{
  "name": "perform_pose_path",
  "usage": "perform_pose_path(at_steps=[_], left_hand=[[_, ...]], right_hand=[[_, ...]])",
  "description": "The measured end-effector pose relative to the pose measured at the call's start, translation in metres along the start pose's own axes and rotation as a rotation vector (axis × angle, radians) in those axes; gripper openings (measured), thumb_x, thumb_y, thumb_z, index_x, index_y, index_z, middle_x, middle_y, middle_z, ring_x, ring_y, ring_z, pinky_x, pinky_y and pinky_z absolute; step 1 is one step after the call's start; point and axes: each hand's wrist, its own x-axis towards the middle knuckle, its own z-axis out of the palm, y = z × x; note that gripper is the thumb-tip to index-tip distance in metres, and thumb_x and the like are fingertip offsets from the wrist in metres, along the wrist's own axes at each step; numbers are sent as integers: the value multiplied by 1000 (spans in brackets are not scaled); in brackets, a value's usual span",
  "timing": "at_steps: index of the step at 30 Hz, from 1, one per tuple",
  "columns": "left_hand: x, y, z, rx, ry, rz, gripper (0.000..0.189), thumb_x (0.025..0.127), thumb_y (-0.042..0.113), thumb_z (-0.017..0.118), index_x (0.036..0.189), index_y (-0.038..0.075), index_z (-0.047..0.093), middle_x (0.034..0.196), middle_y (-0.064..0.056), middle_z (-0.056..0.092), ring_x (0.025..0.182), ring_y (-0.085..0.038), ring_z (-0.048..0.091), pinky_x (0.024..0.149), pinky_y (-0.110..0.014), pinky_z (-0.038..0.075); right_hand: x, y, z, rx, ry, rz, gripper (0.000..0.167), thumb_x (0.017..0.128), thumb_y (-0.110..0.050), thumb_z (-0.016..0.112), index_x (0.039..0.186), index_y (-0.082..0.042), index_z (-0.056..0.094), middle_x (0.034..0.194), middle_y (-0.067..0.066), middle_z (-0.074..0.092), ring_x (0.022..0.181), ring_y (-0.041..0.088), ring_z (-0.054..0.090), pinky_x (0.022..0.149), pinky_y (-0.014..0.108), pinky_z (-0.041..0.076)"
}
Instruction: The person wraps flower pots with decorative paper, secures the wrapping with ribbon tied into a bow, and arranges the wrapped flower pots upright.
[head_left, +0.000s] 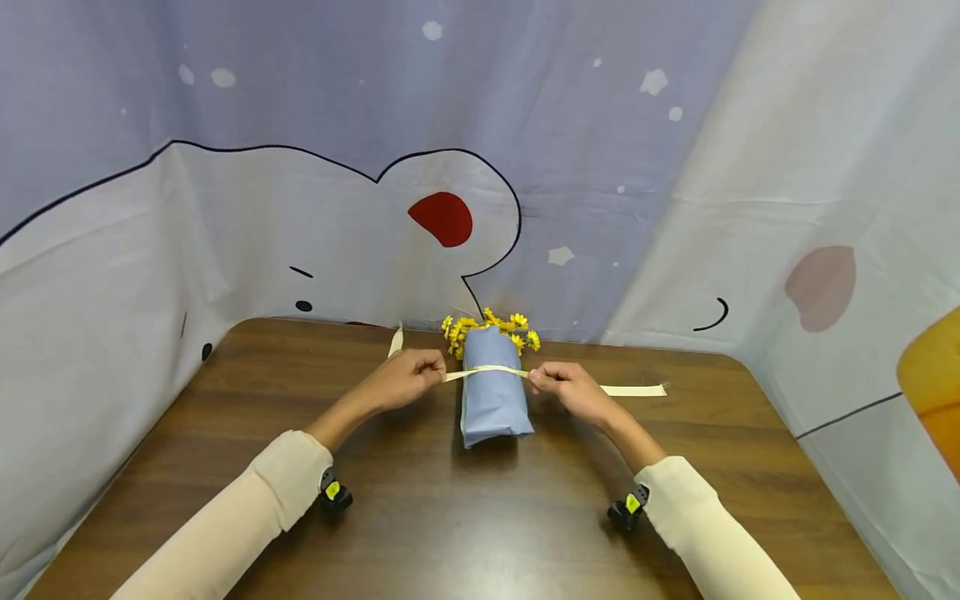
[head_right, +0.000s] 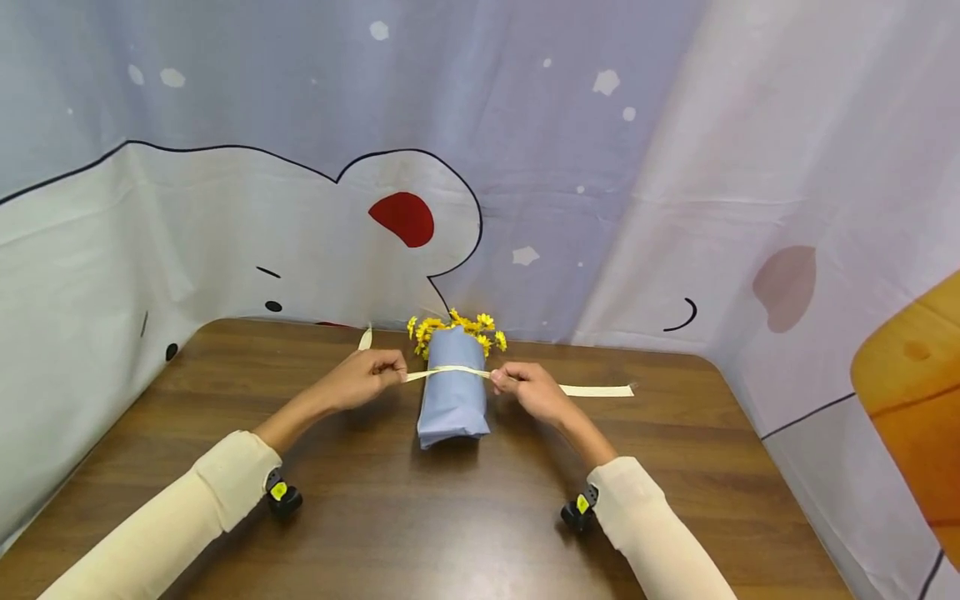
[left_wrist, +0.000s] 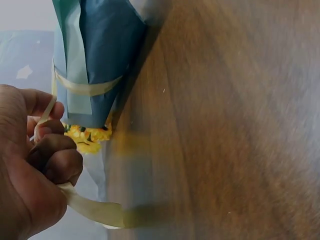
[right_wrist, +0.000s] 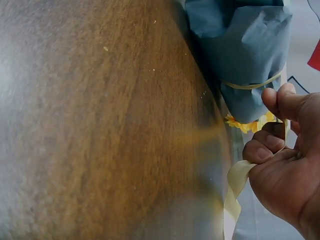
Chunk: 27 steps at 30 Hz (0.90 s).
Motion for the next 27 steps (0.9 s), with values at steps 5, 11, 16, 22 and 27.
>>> perform_pose_path(at_steps=[5, 11, 16, 22, 27], left_hand=[[-1, -3, -4, -4, -29, 13, 15, 103, 12, 64, 97, 4, 74, 75, 6, 54, 70, -11, 47, 69, -29, 39], [-1, -7, -1, -26, -50, 24, 15, 104, 12, 65, 98, 2, 74, 77, 7, 54, 71, -10, 47, 69, -27, 38], [1, -7, 6, -43, -34, 20, 15, 104, 11, 65, 96, 2, 74, 75, 7, 53, 71, -11, 47, 69, -27, 38], [7, -3, 18, -96, -31, -51, 16, 107, 16, 61, 95, 10, 70, 80, 6, 53, 74, -14, 47, 73, -31, 39], [12, -3, 25, -158, -12, -133, 30, 114, 34, 58, 104, 9, 72, 84, 1, 59, 73, -16, 53, 70, -32, 43]], right_hand=[[0, 1, 1, -10, 2, -2, 34, 116, -21, 63, 100, 8, 70, 100, 14, 69, 92, 18, 55, 86, 36, 45], [0, 3, 1, -15, 6, 9, 35, 116, -22, 62, 101, 8, 71, 100, 14, 69, 92, 19, 53, 84, 33, 43], [-1, 5, -1, 6, 3, 46, 35, 116, -22, 61, 100, 8, 70, 86, 5, 60, 77, 14, 47, 71, 28, 39], [-2, 5, -3, -52, 10, 32, 35, 117, -21, 61, 100, 7, 72, 96, 13, 70, 88, 17, 53, 81, 31, 43], [-2, 1, -4, -52, 6, 78, 41, 119, -31, 58, 111, 7, 73, 105, 18, 73, 91, 18, 56, 81, 31, 46]])
